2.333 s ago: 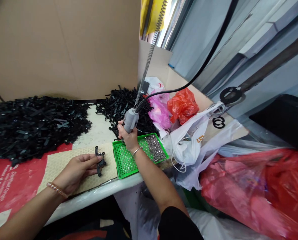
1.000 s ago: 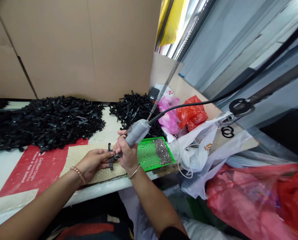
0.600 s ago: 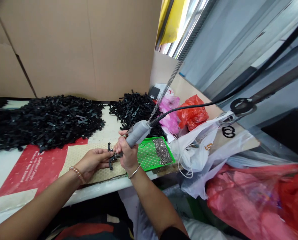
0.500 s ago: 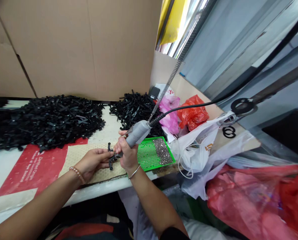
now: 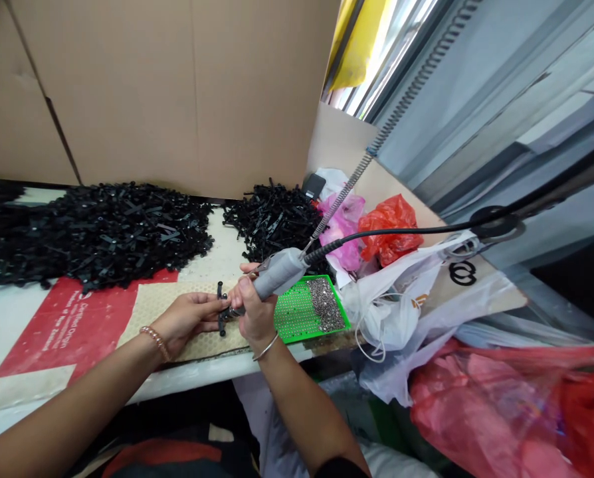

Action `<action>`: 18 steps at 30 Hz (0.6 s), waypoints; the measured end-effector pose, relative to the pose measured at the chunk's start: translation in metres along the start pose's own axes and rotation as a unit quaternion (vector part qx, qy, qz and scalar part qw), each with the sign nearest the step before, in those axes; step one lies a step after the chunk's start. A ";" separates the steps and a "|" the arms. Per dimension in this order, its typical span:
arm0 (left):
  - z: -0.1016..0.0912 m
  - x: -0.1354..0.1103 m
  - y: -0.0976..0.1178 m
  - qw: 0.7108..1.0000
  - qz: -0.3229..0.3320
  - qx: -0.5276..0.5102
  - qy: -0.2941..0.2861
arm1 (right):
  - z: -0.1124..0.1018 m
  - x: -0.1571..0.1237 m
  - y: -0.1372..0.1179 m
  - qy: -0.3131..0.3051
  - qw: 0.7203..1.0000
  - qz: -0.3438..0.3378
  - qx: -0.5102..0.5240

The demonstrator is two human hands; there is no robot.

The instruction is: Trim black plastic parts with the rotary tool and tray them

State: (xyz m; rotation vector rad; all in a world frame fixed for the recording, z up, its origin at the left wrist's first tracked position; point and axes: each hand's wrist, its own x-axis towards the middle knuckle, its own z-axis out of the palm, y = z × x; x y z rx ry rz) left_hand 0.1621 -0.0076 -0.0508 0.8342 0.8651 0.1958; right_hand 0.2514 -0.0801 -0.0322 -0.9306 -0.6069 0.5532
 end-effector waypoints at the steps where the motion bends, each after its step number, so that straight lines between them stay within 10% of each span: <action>1: 0.000 0.000 0.000 1.000 -0.001 -0.001 0.001 | 0.000 0.000 0.000 0.001 1.000 -0.001 -0.001; 18: 0.000 0.003 -0.003 1.000 0.012 -0.001 0.013 | 0.002 -0.001 -0.001 0.007 1.000 -0.023 -0.009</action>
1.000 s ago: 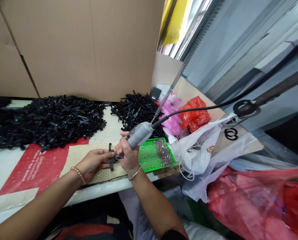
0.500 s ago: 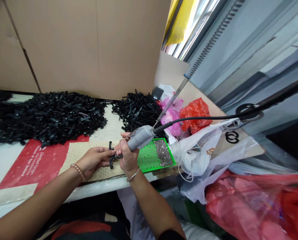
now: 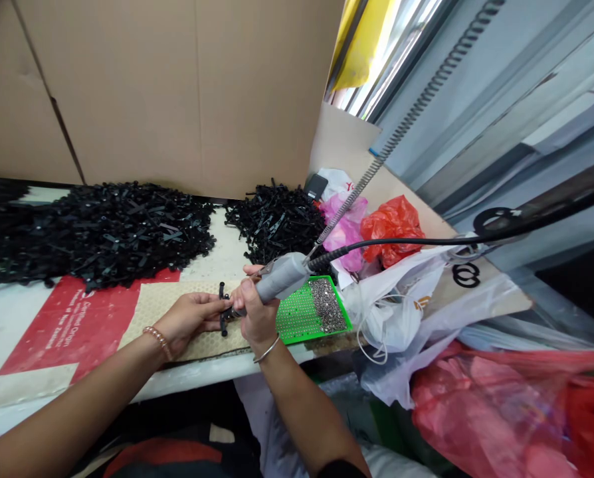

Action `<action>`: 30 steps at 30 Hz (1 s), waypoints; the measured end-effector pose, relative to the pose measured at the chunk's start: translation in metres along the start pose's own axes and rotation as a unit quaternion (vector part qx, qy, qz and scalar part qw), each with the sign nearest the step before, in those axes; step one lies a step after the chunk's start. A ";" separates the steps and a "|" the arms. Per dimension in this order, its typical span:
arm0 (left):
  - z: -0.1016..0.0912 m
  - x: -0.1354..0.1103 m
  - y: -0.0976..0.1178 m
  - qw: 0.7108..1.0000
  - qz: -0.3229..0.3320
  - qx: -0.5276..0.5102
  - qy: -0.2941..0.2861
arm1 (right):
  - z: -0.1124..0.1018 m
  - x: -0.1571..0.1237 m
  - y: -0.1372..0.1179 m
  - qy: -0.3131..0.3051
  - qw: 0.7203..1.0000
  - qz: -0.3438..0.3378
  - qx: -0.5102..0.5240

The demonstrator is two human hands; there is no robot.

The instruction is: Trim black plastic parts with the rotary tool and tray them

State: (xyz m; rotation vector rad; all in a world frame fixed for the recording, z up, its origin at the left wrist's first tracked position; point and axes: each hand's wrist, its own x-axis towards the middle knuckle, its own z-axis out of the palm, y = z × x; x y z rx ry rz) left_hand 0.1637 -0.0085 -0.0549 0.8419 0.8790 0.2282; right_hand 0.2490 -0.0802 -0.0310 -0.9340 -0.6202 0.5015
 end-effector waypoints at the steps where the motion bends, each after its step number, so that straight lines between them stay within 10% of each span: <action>1: 0.000 0.000 0.000 1.000 -0.001 0.000 0.004 | 0.000 0.000 0.000 0.002 1.000 0.002 -0.003; 30: -0.004 0.005 -0.005 1.000 0.005 0.001 -0.005 | -0.001 -0.002 0.005 -0.004 1.000 -0.006 0.014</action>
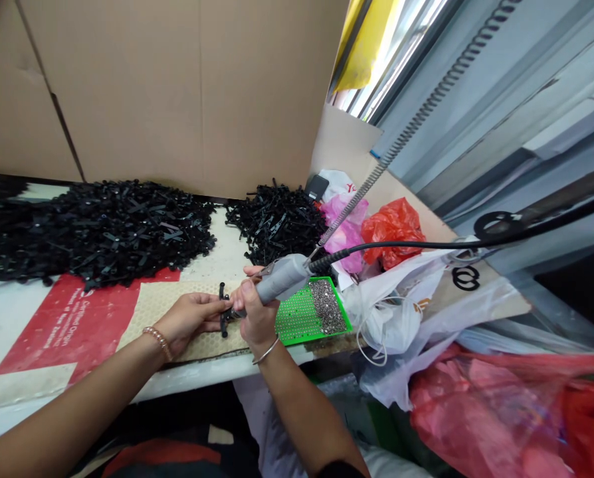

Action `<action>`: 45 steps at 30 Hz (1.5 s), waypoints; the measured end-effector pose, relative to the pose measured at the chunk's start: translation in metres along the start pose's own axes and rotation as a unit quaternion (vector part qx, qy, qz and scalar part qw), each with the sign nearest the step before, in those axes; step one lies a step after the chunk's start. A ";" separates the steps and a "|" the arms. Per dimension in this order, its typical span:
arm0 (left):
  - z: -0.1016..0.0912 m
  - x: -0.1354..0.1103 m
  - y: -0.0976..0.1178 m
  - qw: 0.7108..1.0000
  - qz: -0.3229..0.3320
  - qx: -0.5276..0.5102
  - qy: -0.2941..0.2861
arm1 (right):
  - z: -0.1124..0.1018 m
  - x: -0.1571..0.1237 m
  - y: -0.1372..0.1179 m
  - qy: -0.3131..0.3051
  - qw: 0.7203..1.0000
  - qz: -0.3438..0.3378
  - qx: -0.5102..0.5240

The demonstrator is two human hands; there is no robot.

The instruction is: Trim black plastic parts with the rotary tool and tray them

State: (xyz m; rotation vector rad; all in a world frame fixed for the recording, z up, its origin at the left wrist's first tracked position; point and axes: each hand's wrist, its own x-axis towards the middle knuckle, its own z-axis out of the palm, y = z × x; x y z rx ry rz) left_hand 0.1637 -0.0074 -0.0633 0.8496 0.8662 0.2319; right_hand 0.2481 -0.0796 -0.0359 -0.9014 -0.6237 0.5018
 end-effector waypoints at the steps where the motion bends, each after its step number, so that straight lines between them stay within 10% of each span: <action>1: 0.000 0.000 0.000 1.000 0.000 0.000 -0.002 | 0.000 0.000 0.000 -0.002 1.000 0.002 -0.004; 19: 0.001 -0.002 0.004 1.000 -0.004 0.016 -0.015 | -0.013 0.000 0.007 -0.211 0.975 0.057 -0.045; 26: 0.001 -0.003 0.005 0.999 -0.027 0.018 0.004 | -0.016 0.042 -0.035 -0.035 0.999 -0.036 -0.018; 31: 0.001 -0.007 0.005 0.999 -0.020 0.027 0.008 | -0.049 0.079 -0.016 0.103 0.990 -0.023 -0.096; 45: -0.003 -0.007 0.006 0.999 -0.026 0.012 -0.028 | -0.063 0.076 0.008 0.042 0.995 0.011 -0.095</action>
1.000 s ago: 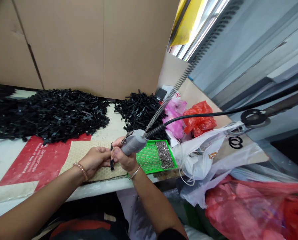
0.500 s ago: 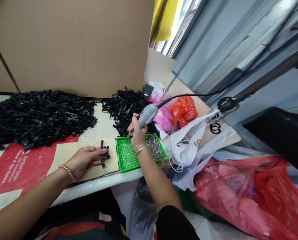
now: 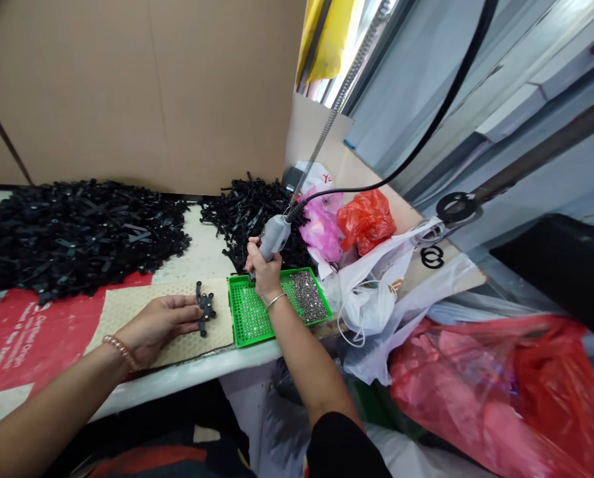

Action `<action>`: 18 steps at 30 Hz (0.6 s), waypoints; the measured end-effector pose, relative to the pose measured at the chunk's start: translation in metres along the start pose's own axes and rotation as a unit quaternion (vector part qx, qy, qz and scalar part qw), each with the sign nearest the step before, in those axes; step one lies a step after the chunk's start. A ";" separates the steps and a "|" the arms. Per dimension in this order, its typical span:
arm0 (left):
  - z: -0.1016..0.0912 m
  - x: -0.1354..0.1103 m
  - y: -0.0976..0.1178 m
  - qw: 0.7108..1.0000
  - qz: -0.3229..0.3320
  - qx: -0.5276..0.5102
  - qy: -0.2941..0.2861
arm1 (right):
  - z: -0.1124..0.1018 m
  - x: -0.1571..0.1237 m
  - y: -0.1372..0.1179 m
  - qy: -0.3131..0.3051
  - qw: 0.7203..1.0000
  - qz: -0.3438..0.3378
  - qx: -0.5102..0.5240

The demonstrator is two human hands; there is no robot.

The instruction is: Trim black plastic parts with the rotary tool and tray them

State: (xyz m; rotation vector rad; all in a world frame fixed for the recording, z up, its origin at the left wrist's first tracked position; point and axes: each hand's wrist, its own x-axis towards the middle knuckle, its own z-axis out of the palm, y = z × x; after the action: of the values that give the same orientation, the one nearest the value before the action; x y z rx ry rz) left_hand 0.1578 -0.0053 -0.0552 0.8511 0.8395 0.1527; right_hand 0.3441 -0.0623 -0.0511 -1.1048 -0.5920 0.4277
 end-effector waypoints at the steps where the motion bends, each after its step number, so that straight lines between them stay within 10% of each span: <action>1: 0.000 0.000 0.000 1.000 0.001 -0.002 0.001 | -0.001 0.000 0.001 0.000 1.000 -0.003 -0.002; 18: -0.001 0.001 0.002 1.000 -0.008 -0.012 0.001 | -0.002 0.002 0.002 0.004 0.999 -0.003 -0.044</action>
State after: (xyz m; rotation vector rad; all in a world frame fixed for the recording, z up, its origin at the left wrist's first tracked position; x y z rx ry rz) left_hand 0.1582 -0.0035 -0.0544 0.8213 0.8446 0.1483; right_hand 0.3470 -0.0619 -0.0536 -1.1879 -0.6115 0.3937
